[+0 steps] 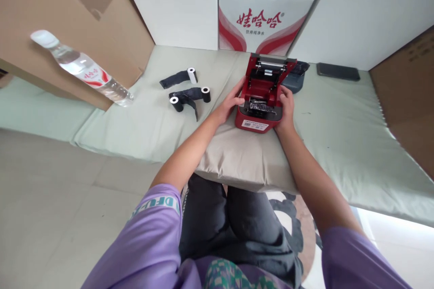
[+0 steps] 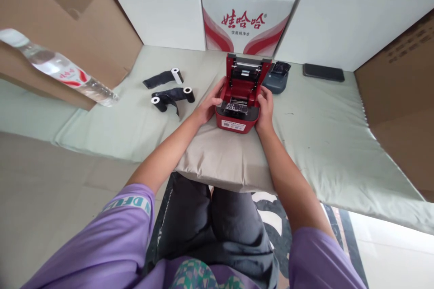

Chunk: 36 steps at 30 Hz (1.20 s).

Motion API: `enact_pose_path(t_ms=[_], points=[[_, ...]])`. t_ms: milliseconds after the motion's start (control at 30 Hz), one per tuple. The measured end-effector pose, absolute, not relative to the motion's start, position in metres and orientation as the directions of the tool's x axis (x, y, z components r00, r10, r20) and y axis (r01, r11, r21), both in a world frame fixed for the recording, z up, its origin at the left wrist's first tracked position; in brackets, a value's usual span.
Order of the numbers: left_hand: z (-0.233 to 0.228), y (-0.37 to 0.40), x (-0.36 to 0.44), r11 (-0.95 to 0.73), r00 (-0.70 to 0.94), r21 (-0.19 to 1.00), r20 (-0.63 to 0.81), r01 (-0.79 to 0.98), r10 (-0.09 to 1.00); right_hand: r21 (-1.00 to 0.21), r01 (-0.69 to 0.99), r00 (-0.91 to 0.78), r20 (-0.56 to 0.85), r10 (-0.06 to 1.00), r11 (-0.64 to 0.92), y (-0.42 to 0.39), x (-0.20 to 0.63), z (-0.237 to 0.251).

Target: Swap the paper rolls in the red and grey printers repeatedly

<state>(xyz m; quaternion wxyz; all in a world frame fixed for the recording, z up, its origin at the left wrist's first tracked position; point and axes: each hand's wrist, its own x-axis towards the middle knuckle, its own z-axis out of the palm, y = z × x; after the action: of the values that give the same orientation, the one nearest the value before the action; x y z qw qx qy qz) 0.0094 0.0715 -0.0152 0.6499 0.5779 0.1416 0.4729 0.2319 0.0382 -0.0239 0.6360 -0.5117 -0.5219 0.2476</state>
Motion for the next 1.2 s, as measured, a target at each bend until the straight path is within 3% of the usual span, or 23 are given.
enact_pose_path(t_ms=[100, 200, 267, 367, 433, 533, 600, 667, 800, 967, 1100, 1200], points=[[-0.013, 0.07, 0.01, -0.101, 0.496, 0.89, 0.338, -0.444, 0.8, -0.839, 0.353, 0.32, 0.524, 0.789, 0.413, 0.026, 0.233, -0.012], [-0.011, 0.069, 0.01, -0.069, 0.453, 0.892, 0.291, -0.446, 0.843, -0.685, 0.552, 0.228, 0.672, 0.705, 0.475, 0.008, 0.24, 0.021], [-0.01, 0.069, 0.01, -0.036, 0.424, 0.893, 0.248, -0.448, 0.871, -0.581, 0.683, 0.106, 0.679, 0.727, 0.442, 0.002, 0.244, 0.052], [-0.009, 0.068, 0.008, -0.02, 0.396, 0.897, 0.214, -0.441, 0.893, -0.417, 0.829, -0.179, 0.434, 0.883, 0.373, 0.006, 0.236, 0.098], [-0.009, 0.069, 0.008, -0.029, 0.383, 0.903, 0.21, -0.428, 0.9, -0.224, 0.889, -0.357, 0.205, 0.911, 0.399, 0.016, 0.222, 0.119], [-0.011, 0.071, 0.009, -0.031, 0.38, 0.918, 0.193, -0.394, 0.904, 0.035, 0.9, -0.429, -0.103, 0.897, 0.434, 0.032, 0.197, 0.136], [-0.013, 0.074, 0.011, -0.038, 0.386, 0.925, 0.195, -0.379, 0.902, 0.125, 0.881, -0.423, -0.226, 0.878, 0.457, 0.041, 0.187, 0.14], [-0.014, 0.077, 0.013, -0.056, 0.392, 0.926, 0.212, -0.374, 0.895, 0.127, 0.881, -0.398, -0.318, 0.86, 0.455, 0.049, 0.183, 0.14], [-0.015, 0.082, 0.015, -0.081, 0.394, 0.929, 0.23, -0.361, 0.89, 0.008, 0.88, -0.427, -0.425, 0.798, 0.475, 0.063, 0.19, 0.137], [-0.013, 0.083, 0.015, -0.098, 0.376, 0.932, 0.235, -0.349, 0.896, 0.057, 0.812, -0.544, -0.29, 0.788, 0.581, 0.056, 0.197, 0.14], [-0.01, 0.082, 0.014, -0.106, 0.373, 0.93, 0.243, -0.351, 0.895, 0.115, 0.831, -0.517, -0.202, 0.831, 0.545, 0.038, 0.197, 0.152], [-0.009, 0.082, 0.014, -0.127, 0.372, 0.924, 0.267, -0.359, 0.889, 0.062, 0.866, -0.49, -0.086, 0.867, 0.496, 0.032, 0.2, 0.163]])
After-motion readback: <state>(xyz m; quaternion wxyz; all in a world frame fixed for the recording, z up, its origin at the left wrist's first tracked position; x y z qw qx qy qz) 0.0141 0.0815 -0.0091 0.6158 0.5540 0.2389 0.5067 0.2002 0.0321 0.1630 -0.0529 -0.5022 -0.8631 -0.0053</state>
